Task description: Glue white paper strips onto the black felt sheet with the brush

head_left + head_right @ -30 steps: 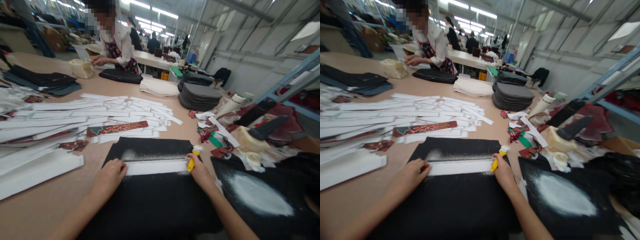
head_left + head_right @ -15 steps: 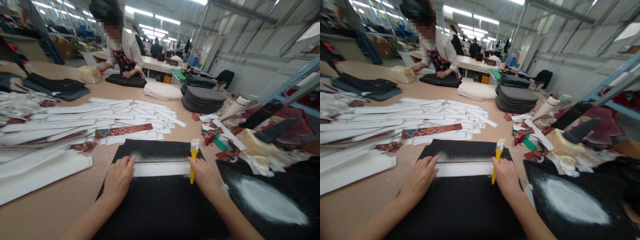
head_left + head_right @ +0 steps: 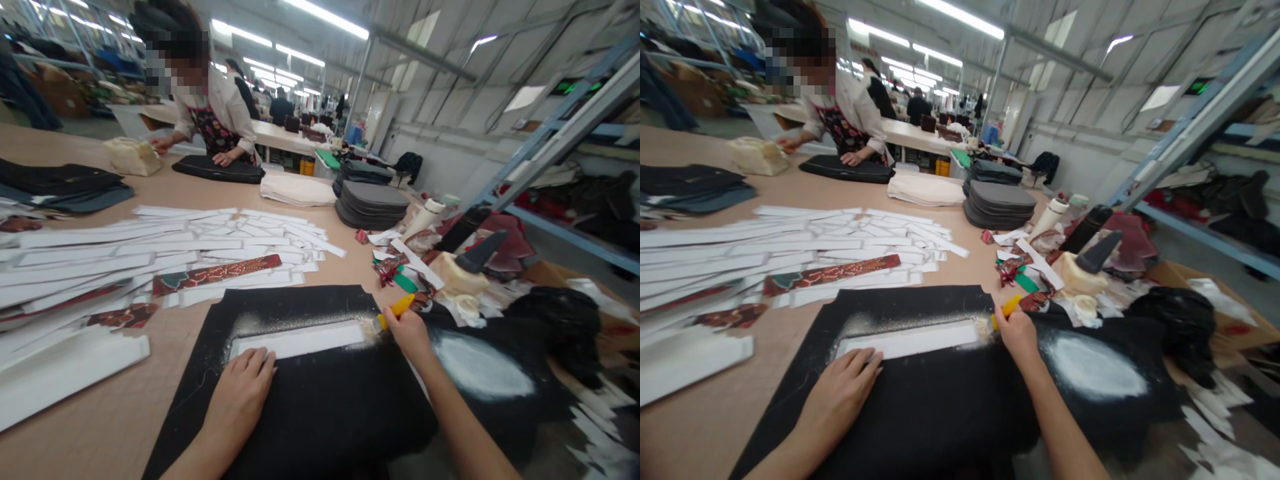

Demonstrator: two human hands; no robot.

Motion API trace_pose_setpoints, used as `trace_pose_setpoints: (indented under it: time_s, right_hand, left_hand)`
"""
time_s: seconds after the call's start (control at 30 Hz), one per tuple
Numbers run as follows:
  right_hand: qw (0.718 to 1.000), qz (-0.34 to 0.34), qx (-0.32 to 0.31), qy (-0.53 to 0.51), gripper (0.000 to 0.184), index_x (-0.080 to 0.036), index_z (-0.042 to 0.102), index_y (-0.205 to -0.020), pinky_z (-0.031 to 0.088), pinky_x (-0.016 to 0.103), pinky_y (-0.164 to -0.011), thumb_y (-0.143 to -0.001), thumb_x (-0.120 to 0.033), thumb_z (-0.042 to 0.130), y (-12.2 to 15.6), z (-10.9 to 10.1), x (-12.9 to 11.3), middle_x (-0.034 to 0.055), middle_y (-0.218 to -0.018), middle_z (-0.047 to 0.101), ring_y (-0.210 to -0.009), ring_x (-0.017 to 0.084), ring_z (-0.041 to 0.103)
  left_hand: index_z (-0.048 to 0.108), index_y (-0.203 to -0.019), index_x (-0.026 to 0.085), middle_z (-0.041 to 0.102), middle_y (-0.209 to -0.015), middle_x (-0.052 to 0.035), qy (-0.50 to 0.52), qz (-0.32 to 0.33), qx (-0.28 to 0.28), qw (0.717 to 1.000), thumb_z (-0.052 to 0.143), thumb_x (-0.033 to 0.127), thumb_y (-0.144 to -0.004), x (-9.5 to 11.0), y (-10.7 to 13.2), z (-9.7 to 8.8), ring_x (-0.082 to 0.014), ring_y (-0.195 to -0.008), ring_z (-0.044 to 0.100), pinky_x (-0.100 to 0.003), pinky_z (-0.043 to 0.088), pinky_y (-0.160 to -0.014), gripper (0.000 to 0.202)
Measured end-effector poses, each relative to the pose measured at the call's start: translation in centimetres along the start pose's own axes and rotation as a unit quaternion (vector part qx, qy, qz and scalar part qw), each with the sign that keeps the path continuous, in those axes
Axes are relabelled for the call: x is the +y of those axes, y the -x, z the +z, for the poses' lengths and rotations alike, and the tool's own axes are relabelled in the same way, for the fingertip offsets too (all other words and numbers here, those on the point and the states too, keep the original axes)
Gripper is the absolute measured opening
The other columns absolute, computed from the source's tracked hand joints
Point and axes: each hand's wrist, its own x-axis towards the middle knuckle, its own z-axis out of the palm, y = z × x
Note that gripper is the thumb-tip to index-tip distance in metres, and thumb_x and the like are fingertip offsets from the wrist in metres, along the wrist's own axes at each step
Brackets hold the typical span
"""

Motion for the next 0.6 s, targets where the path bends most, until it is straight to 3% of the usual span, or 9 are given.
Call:
trace_pose_setpoints:
  time_s: [0.1,0.17,0.3,0.37,0.43,0.53,0.6]
  right_hand:
    - [0.996,-0.091,0.01,0.0,0.037,-0.014,0.065,-0.085,0.042,0.029,-0.068,-0.083,-0.041,0.04,0.8,-0.8,1.3,0.0106,-0.078,0.065,-0.078,0.022,0.06]
    - [0.991,-0.135,-0.014,-0.005,0.035,-0.017,0.065,-0.081,0.043,0.027,-0.064,-0.082,-0.041,0.039,1.3,-0.8,1.7,0.0071,-0.074,0.065,-0.072,0.019,0.061]
    - [0.991,-0.13,0.021,0.018,0.037,-0.014,0.063,-0.068,0.042,0.032,-0.061,-0.078,-0.041,0.042,0.3,-1.1,0.5,0.0115,-0.063,0.062,-0.067,0.024,0.06]
    - [0.982,-0.188,0.01,-0.027,0.036,-0.015,0.064,-0.076,0.043,0.034,-0.066,-0.079,-0.044,0.042,0.0,-0.5,-2.4,0.0107,-0.071,0.064,-0.073,0.025,0.06]
    - [0.954,-0.268,-0.062,-0.115,0.032,-0.018,0.063,-0.085,0.043,0.031,-0.069,-0.08,-0.043,0.043,0.6,0.9,-6.6,0.0062,-0.078,0.065,-0.075,0.021,0.06]
    - [0.876,-0.371,-0.216,-0.218,0.02,-0.02,0.061,-0.086,0.044,0.024,-0.069,-0.08,-0.036,0.049,2.6,4.2,-13.4,0.0009,-0.082,0.066,-0.075,0.015,0.06]
    - [0.829,-0.429,-0.296,-0.203,0.014,-0.02,0.061,-0.082,0.043,0.022,-0.067,-0.079,-0.031,0.053,3.5,6.3,-16.7,-0.0009,-0.076,0.065,-0.07,0.013,0.059]
  left_hand:
    - [0.061,-0.103,0.015,0.061,-0.102,-0.011,0.007,-0.005,0.013,1.0,0.044,0.02,-0.086,0.2,-0.2,-0.2,-0.0252,-0.093,0.054,-0.038,0.046,-0.079,0.024]
    - [0.061,-0.103,0.013,0.061,-0.099,-0.0112,0.01,-0.012,0.007,1.0,0.044,0.021,-0.086,0.5,-0.3,-0.4,-0.0251,-0.092,0.054,-0.038,0.046,-0.079,0.025]
    - [0.059,-0.103,0.007,0.059,-0.098,-0.0136,0.011,-0.056,-0.027,0.998,0.048,0.024,-0.085,2.2,-0.5,-1.1,-0.0267,-0.097,0.052,-0.04,0.043,-0.086,0.027]
    - [0.058,-0.105,0.004,0.058,-0.1,-0.0153,0.011,-0.084,-0.053,0.995,0.05,0.026,-0.084,3.1,-0.8,-1.2,-0.0276,-0.098,0.051,-0.04,0.043,-0.086,0.031]
    - [0.055,-0.11,0.003,0.057,-0.103,-0.016,0.016,-0.097,-0.076,0.992,0.05,0.027,-0.083,3.7,-1.0,-1.1,-0.0278,-0.098,0.05,-0.04,0.043,-0.085,0.036]
    - [0.055,-0.11,0.003,0.056,-0.107,-0.0172,0.025,-0.083,-0.093,0.992,0.049,0.027,-0.084,4.2,-1.1,-0.7,-0.0285,-0.098,0.05,-0.041,0.043,-0.085,0.036]
    - [0.056,-0.109,0.002,0.055,-0.108,-0.0186,0.027,-0.079,-0.097,0.992,0.049,0.03,-0.084,4.2,-1.0,-0.5,-0.0298,-0.098,0.05,-0.043,0.042,-0.085,0.038]
